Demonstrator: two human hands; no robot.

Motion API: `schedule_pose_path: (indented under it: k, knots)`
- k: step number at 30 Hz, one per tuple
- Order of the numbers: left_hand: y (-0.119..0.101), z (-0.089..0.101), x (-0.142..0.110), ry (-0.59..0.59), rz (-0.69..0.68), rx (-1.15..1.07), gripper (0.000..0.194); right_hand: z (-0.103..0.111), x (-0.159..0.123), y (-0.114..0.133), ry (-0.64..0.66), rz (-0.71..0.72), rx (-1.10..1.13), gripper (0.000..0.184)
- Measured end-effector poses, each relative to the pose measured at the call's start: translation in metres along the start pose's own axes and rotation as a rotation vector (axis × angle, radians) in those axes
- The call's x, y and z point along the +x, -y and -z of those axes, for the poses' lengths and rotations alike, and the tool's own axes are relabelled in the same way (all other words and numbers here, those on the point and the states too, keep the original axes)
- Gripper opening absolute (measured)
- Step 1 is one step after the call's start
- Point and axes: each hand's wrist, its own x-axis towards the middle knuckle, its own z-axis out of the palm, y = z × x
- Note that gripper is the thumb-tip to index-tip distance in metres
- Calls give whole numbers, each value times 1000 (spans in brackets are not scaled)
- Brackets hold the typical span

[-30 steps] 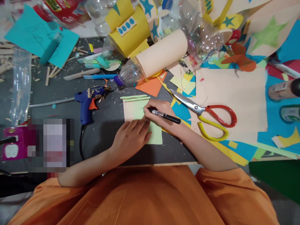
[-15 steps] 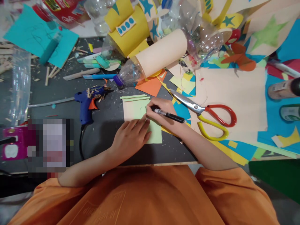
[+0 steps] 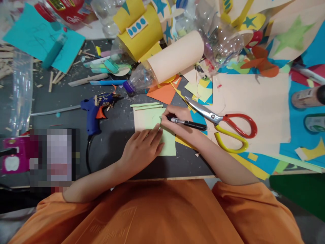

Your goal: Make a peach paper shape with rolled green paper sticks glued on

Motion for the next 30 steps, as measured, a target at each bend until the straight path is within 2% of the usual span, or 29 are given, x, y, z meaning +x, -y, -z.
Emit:
schedule_pose_path:
  k: [3, 19, 25, 30]
  knots:
    - [0, 0, 0, 5, -5, -4, 33, -1, -1, -1, -24, -4, 11, 18]
    - [0, 1, 0, -5, -2, 20, 34, 2, 0, 4, 21, -52, 33, 17]
    - [1, 0, 0, -4, -3, 18, 34, 3, 0, 4, 30, -42, 26, 21]
    - [0, -1, 0, 7, -8, 7, 34, 4, 0, 5, 29, -31, 18, 18]
